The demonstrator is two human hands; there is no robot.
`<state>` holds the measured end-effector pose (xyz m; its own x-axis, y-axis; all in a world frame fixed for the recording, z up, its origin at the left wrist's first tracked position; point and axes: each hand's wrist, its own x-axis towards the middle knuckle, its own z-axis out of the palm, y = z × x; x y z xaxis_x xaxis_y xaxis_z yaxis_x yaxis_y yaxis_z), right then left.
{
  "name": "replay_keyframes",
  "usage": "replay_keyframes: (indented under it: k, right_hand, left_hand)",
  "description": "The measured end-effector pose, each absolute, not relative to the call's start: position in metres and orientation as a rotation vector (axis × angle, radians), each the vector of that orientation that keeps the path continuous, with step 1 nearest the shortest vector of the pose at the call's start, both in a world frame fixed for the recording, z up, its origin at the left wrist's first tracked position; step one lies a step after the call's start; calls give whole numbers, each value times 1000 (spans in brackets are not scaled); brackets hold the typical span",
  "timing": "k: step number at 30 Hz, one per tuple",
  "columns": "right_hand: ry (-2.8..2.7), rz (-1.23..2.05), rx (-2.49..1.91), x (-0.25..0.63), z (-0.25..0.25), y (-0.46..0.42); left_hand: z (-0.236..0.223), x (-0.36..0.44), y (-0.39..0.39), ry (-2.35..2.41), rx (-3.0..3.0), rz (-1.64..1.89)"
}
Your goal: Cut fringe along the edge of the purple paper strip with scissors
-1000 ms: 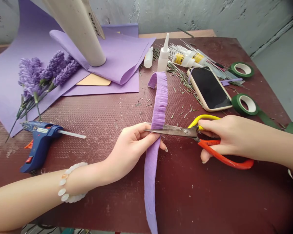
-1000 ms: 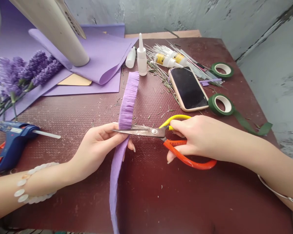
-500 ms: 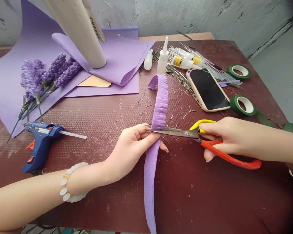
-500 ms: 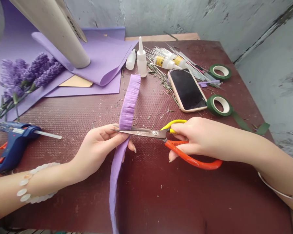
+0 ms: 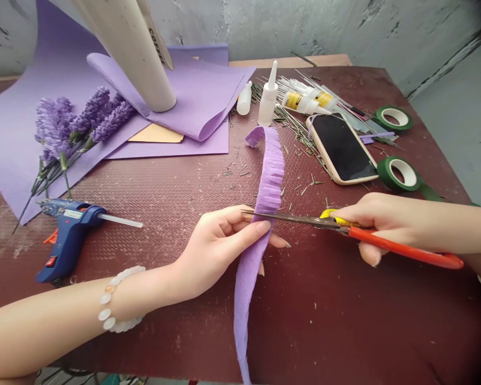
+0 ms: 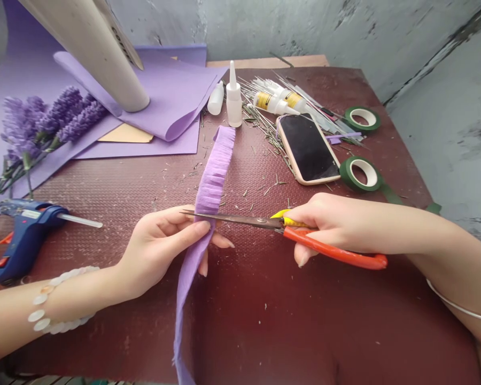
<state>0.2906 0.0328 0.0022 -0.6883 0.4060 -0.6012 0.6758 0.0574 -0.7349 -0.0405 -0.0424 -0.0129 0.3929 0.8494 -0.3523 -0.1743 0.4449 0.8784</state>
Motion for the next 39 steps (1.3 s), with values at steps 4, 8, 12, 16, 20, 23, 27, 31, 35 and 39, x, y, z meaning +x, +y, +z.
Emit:
replay_keyframes:
  k: [4, 8, 12, 16, 20, 23, 27, 31, 35, 39]
  right_hand:
    - [2099, -1689, 1092, 296, -4, 37]
    - [2085, -1672, 1103, 295, -2, 38]
    - [2063, -1646, 1167, 285, 9, 34]
    - [2051, -1615, 1203, 276, 18, 32]
    - [2106, -1584, 1181, 274, 18, 32]
    - [2103, -1578, 1207, 276, 16, 30]
    - [2085, -1516, 1248, 275, 18, 26]
    - [2135, -1317, 1336, 273, 21, 22]
    - [2203, -1111, 1427, 277, 15, 20]
    - [2293, -1048, 1404, 282, 7, 16]
  left_hand:
    - [-12, -40, -43, 926, 856, 784]
    - [-13, -40, -43, 912, 850, 782]
    - [-13, -39, -43, 895, 837, 785]
    - [-14, -40, -43, 905, 841, 784]
    - [-15, -41, -43, 915, 841, 779]
    - [-16, -41, -44, 901, 827, 772]
    - [-18, -40, -43, 971, 906, 777]
    - [-18, -40, -42, 1048, 984, 783]
    - [-17, -40, -41, 1089, 980, 802]
    - [-18, -39, -41, 1101, 968, 832]
